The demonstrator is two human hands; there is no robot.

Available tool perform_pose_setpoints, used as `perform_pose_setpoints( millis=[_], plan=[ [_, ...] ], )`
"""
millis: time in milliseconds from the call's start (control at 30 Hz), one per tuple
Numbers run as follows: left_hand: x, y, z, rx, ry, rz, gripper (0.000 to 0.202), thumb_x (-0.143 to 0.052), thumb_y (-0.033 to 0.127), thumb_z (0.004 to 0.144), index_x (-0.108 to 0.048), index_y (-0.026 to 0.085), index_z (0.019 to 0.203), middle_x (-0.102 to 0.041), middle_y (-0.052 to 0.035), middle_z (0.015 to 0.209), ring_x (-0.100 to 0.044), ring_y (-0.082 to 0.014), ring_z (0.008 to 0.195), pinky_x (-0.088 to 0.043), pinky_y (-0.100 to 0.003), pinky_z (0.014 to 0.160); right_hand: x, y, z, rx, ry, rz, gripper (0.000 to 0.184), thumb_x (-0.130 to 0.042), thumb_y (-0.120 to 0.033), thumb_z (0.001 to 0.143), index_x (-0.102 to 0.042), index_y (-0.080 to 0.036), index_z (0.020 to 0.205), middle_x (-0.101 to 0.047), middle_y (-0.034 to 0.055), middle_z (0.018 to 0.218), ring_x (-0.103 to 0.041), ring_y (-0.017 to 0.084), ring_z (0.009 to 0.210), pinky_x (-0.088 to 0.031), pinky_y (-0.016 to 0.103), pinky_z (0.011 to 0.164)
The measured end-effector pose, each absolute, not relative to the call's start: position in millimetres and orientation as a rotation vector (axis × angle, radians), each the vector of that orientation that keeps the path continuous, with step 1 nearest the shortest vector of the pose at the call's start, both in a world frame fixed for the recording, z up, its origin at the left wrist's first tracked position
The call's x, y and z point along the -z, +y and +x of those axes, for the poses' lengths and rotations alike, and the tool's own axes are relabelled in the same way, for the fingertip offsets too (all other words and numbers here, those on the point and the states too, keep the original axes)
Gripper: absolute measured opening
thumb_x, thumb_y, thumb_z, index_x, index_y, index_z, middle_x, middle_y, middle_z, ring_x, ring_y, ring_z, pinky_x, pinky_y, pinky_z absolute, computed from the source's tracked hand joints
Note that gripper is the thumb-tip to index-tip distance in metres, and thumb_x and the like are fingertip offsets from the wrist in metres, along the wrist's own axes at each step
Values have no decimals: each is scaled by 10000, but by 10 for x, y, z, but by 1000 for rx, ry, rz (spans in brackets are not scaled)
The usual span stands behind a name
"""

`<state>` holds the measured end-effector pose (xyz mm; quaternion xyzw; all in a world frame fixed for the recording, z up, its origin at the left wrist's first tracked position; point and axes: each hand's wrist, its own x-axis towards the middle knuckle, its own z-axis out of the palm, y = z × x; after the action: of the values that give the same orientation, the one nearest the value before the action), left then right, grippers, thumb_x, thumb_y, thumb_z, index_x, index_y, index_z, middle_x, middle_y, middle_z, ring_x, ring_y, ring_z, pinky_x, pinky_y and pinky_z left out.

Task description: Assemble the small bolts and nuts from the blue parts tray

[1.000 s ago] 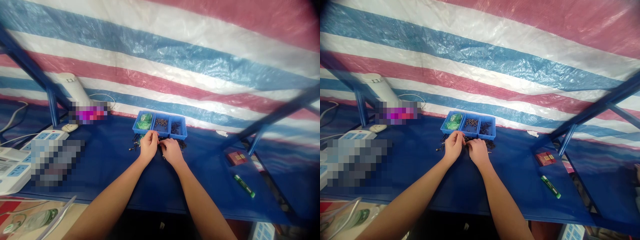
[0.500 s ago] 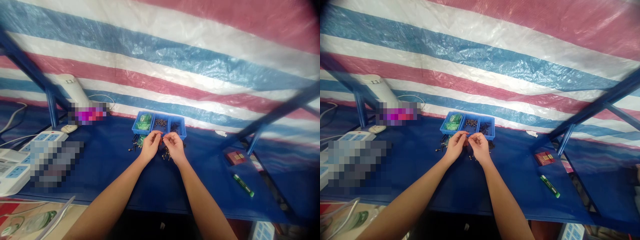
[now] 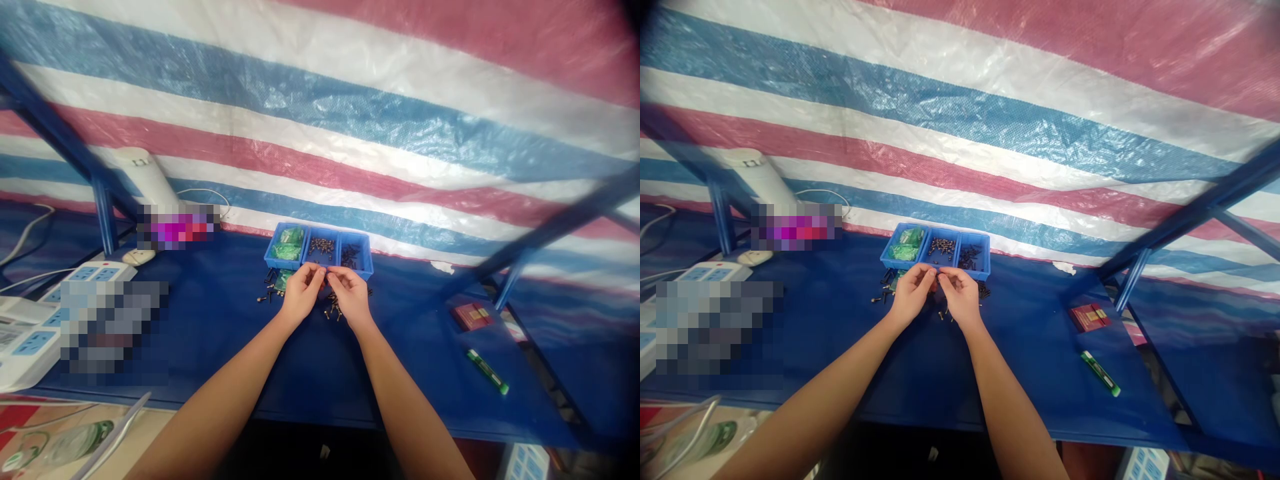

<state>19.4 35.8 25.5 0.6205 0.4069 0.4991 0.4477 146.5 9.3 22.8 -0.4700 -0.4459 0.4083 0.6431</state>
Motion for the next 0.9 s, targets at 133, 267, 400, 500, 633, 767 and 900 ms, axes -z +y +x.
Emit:
perform_pose_setpoints(
  millis=[133,267,400,500,633,767,900],
  plan=[
    [-249,363,195,-1233,1087,1568,293,-518,455,895,-576,179,818,-570,23,617,-547,-112,566,-431,-221,567,-231,91,1472,-933,-1022,-1087,229,-704,-365,767,-711,-202,928,-719,47,884,-661,186,794,-536,337,778],
    [-276,361,179,-1215,1174,1646,348,-482,459,912,-552,177,719,-552,27,580,-516,-101,528,-400,-218,544,-238,80,1458,-938,-1079,-1077,217,-705,-353,769,-711,-204,927,-712,39,849,-659,180,767,-539,327,748],
    [-302,347,173,-1210,1168,1646,365,-480,464,911,-541,175,697,-549,27,574,-510,-98,518,-397,-216,533,-224,83,1454,-916,-1049,-1074,213,-713,-337,764,-716,-199,925,-712,43,853,-659,180,772,-537,331,760],
    [-283,345,184,-1215,1079,1595,302,-501,457,902,-566,179,803,-570,25,603,-537,-107,545,-427,-218,555,-219,89,1459,-924,-1009,-1076,214,-718,-339,759,-717,-198,920,-718,45,859,-662,183,778,-538,337,767],
    [-254,354,192,-1215,1073,1595,281,-506,449,900,-570,184,830,-573,25,607,-542,-109,554,-433,-217,565,-228,89,1464,-944,-990,-1077,219,-721,-343,757,-717,-201,923,-717,41,849,-659,176,747,-543,329,736],
    [-282,349,176,-1211,1171,1642,350,-479,458,910,-552,178,714,-559,25,578,-523,-100,529,-412,-213,548,-229,83,1459,-941,-1030,-1061,219,-722,-327,757,-715,-203,937,-713,38,844,-662,178,764,-541,332,759],
    [-300,335,172,-1214,1167,1622,347,-485,457,908,-555,175,719,-562,26,572,-519,-97,521,-407,-211,537,-222,81,1452,-934,-1024,-1077,224,-722,-333,753,-715,-196,929,-718,44,848,-667,184,778,-543,338,766]
  ],
)
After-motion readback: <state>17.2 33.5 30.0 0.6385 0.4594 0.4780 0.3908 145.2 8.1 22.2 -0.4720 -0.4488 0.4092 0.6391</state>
